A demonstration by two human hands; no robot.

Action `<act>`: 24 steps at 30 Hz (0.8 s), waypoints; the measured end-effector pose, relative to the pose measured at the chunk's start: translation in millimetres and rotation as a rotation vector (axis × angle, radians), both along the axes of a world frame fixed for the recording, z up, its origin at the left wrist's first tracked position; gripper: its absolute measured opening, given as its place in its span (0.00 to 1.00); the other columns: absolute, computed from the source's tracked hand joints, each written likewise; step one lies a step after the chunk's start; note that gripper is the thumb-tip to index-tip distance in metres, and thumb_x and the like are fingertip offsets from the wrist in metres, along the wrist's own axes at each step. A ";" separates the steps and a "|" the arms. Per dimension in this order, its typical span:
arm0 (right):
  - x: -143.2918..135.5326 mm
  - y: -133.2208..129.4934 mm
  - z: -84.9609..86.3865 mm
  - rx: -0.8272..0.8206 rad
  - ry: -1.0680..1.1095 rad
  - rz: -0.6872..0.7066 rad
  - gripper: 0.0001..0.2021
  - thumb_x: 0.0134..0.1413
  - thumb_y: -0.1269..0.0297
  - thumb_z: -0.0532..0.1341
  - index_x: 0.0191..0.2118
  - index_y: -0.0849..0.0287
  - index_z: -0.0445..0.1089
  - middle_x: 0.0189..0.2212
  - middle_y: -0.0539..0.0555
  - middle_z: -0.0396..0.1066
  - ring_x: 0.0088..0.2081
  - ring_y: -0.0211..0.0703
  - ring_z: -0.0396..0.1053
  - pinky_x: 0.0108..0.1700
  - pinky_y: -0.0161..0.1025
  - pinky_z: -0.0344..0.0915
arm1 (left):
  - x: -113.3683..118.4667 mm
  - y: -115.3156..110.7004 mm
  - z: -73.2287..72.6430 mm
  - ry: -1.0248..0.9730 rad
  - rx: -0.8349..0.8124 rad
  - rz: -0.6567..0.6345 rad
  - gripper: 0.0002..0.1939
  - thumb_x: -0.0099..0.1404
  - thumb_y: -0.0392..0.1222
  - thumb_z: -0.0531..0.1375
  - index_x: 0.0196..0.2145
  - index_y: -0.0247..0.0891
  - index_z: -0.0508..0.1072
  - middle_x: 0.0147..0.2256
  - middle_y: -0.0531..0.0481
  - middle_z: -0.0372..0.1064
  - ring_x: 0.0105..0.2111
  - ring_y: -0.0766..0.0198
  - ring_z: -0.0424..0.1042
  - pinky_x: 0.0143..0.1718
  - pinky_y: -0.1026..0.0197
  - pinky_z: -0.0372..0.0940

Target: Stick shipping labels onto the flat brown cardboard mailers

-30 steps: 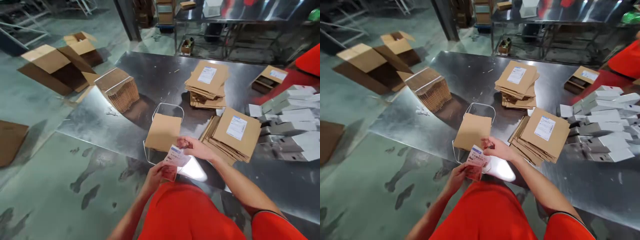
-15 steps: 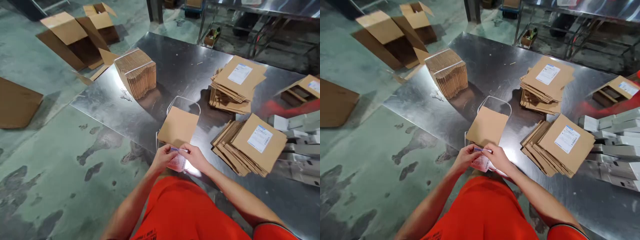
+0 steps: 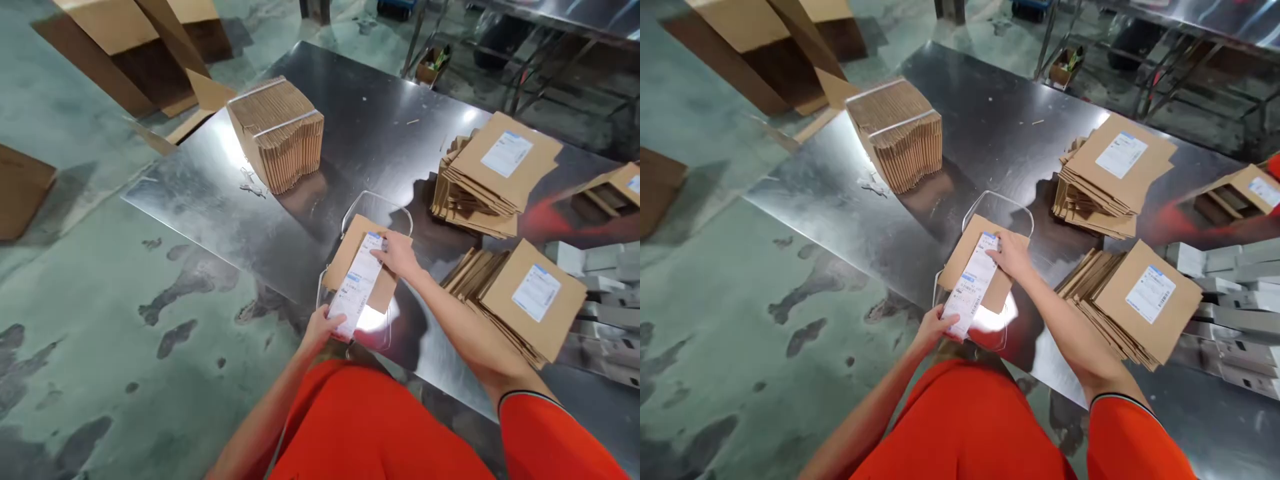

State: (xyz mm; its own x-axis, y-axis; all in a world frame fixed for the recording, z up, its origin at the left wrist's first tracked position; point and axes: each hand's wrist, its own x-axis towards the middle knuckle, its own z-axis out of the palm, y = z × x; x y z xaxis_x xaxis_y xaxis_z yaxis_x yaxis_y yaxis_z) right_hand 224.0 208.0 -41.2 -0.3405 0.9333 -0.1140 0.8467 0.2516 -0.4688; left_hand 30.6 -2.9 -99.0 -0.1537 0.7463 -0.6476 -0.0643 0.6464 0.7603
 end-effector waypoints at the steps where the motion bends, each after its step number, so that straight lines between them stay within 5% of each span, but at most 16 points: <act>1: -2.5 -0.1 -1.6 0.003 -0.049 0.013 0.20 0.54 0.56 0.64 0.50 0.59 0.66 0.49 0.61 0.69 0.50 0.55 0.66 0.48 0.47 0.64 | -2.6 -3.5 -3.8 0.004 -0.002 -0.007 0.18 0.49 0.51 0.67 0.31 0.34 0.73 0.27 0.49 0.73 0.24 0.64 0.68 0.24 0.63 0.62; 5: -10.3 -12.4 0.2 0.067 -0.266 -0.039 0.25 0.56 0.53 0.62 0.56 0.61 0.63 0.53 0.67 0.67 0.53 0.64 0.63 0.52 0.58 0.61 | -18.0 -29.3 -5.5 0.036 -0.025 -0.072 0.15 0.50 0.50 0.66 0.26 0.34 0.74 0.21 0.52 0.69 0.21 0.64 0.67 0.21 0.64 0.60; 9: -20.9 -19.6 -6.5 0.184 -0.207 0.012 0.27 0.61 0.59 0.56 0.63 0.64 0.57 0.60 0.70 0.61 0.60 0.62 0.57 0.58 0.58 0.57 | -38.1 -46.1 17.7 0.092 0.061 -0.202 0.12 0.55 0.46 0.62 0.25 0.34 0.78 0.21 0.50 0.71 0.23 0.61 0.70 0.25 0.63 0.64; 11: -31.6 -22.5 -17.8 0.201 -0.140 0.059 0.27 0.64 0.60 0.52 0.64 0.68 0.55 0.64 0.69 0.56 0.65 0.59 0.52 0.63 0.57 0.52 | -43.4 -31.0 30.8 0.220 0.280 -0.353 0.10 0.60 0.40 0.59 0.32 0.37 0.80 0.38 0.45 0.78 0.34 0.59 0.76 0.37 0.62 0.68; 14: -51.0 -36.4 -35.5 0.224 -0.162 -0.016 0.31 0.66 0.56 0.49 0.67 0.74 0.51 0.67 0.73 0.49 0.69 0.63 0.44 0.66 0.63 0.42 | -41.2 12.1 39.9 0.533 0.447 -0.624 0.13 0.61 0.33 0.55 0.36 0.40 0.80 0.59 0.45 0.68 0.43 0.58 0.76 0.45 0.61 0.67; 17: -59.1 -59.5 -43.8 0.258 -0.180 0.218 0.31 0.67 0.55 0.48 0.68 0.71 0.50 0.69 0.70 0.47 0.70 0.60 0.40 0.68 0.62 0.36 | -32.6 42.4 37.7 0.780 0.381 -0.874 0.12 0.62 0.33 0.55 0.33 0.40 0.79 0.64 0.46 0.62 0.41 0.58 0.77 0.43 0.60 0.68; 20: -40.0 -71.6 -42.1 0.255 -0.156 0.463 0.28 0.67 0.54 0.49 0.68 0.57 0.53 0.69 0.59 0.49 0.70 0.56 0.40 0.69 0.61 0.34 | -24.4 43.1 35.1 0.875 0.355 -1.009 0.11 0.62 0.33 0.56 0.33 0.39 0.79 0.66 0.44 0.58 0.38 0.58 0.77 0.41 0.59 0.68; 21: -27.8 -71.6 -40.2 0.249 -0.163 0.380 0.28 0.66 0.52 0.50 0.68 0.56 0.54 0.69 0.59 0.50 0.70 0.58 0.41 0.68 0.63 0.35 | -22.2 39.8 35.2 0.883 0.351 -1.022 0.11 0.62 0.33 0.56 0.32 0.38 0.79 0.66 0.43 0.57 0.37 0.58 0.78 0.40 0.59 0.68; 24: 13.0 -70.2 -34.5 0.182 -0.158 -0.187 0.34 0.61 0.47 0.55 0.66 0.64 0.55 0.65 0.70 0.54 0.66 0.66 0.50 0.62 0.64 0.48 | -16.9 30.1 35.8 0.852 0.336 -0.991 0.13 0.61 0.32 0.54 0.29 0.36 0.79 0.66 0.42 0.56 0.36 0.58 0.77 0.38 0.59 0.68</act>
State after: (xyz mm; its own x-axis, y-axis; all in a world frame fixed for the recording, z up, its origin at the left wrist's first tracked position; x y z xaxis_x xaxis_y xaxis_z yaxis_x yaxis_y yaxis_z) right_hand 237.0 137.8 -75.7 -0.1519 0.9881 0.0228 0.9451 0.1520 -0.2894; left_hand 13.7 27.2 -63.3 0.2786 0.8791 -0.3867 0.8849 -0.0785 0.4591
